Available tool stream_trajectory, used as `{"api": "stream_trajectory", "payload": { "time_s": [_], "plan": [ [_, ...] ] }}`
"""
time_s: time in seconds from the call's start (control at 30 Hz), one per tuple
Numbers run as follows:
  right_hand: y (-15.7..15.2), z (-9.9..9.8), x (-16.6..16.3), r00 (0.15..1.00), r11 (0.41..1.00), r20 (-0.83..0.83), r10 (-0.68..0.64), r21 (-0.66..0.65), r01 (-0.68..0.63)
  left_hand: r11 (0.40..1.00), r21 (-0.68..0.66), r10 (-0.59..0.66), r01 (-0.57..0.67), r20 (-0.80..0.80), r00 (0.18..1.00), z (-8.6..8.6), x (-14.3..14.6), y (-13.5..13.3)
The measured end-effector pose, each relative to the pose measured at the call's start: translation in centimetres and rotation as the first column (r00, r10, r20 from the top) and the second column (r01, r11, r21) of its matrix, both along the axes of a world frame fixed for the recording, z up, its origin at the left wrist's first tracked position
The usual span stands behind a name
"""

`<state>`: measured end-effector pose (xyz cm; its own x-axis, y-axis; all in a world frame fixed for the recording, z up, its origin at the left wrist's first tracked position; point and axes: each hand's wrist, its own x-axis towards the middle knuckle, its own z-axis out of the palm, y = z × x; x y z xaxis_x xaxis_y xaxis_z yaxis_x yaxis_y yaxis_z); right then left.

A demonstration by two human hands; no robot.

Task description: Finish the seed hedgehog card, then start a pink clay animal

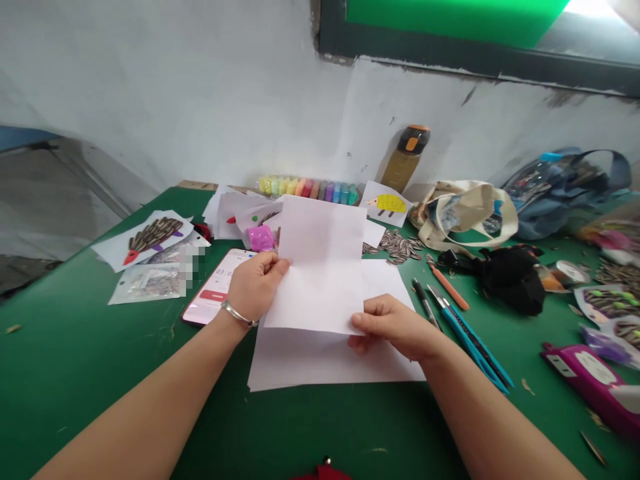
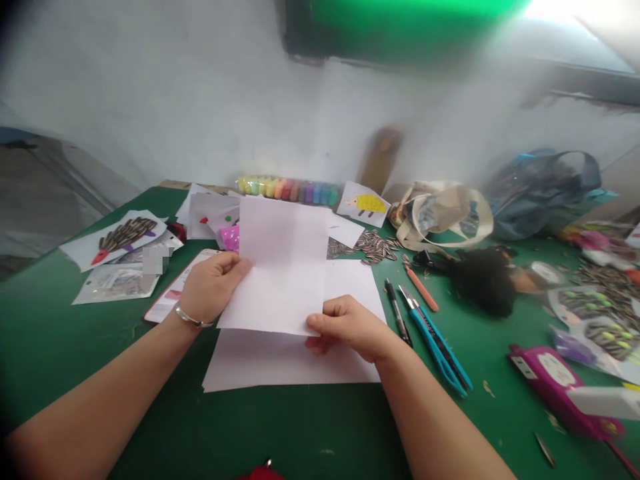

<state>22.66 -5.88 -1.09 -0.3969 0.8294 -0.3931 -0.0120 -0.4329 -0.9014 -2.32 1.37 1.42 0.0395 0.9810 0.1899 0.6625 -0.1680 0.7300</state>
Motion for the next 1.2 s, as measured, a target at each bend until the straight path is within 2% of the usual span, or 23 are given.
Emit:
{"api": "stream_trajectory", "payload": {
  "time_s": [0.13, 0.23, 0.33, 0.43, 0.63, 0.73, 0.9, 1.03, 1.1, 1.2],
  "plan": [
    [0.2, -0.3, -0.3, 0.966, 0.97, -0.097, -0.239, 0.015, 0.241, 0.998, 0.0, -0.07, 0.07, 0.051, 0.996, 0.3, 0.4, -0.3],
    [0.3, -0.5, -0.6, 0.935, 0.947, -0.153, -0.319, -0.022, 0.32, 0.983, -0.109, -0.123, 0.15, 0.219, 0.968, 0.1, 1.0, -0.7],
    [0.5, -0.7, -0.6, 0.909, 0.926, -0.185, -0.374, -0.027, 0.376, 0.908, -0.281, -0.129, 0.311, 0.518, 0.846, -0.5, 1.4, -0.9],
    [0.6, -0.9, -0.5, 0.891, 0.911, -0.2, -0.408, -0.017, 0.413, 0.82, -0.385, -0.076, 0.423, 0.66, 0.748, -1.0, 1.5, -0.8],
    [0.7, -0.7, -0.4, 0.903, 0.924, -0.211, -0.374, 0.005, 0.383, 0.792, -0.472, -0.064, 0.387, 0.566, 0.822, -0.9, 1.0, -0.4],
    [0.8, -0.3, -0.2, 0.878, 0.903, -0.25, -0.409, 0.027, 0.428, 0.754, -0.517, -0.086, 0.404, 0.533, 0.842, -0.4, 0.8, -0.3],
    [1.2, 0.4, 0.6, 0.807, 0.833, -0.255, -0.533, 0.009, 0.553, 0.74, -0.512, -0.238, 0.437, 0.408, 0.881, 0.1, 0.6, -0.4],
    [1.5, 0.2, 1.1, 0.753, 0.777, -0.259, -0.605, 0.011, 0.629, 0.708, -0.519, -0.341, 0.478, 0.34, 0.876, 0.1, 0.2, -0.1],
    [1.7, -0.1, 1.3, 0.746, 0.769, -0.255, -0.615, 0.013, 0.639, 0.706, -0.516, -0.379, 0.484, 0.302, 0.875, 0.2, -0.1, 0.1],
    [1.8, -0.2, 1.7, 0.769, 0.787, -0.226, -0.598, 0.013, 0.616, 0.718, -0.519, -0.415, 0.464, 0.216, 0.884, 0.5, -0.8, 0.4]
  ]
}}
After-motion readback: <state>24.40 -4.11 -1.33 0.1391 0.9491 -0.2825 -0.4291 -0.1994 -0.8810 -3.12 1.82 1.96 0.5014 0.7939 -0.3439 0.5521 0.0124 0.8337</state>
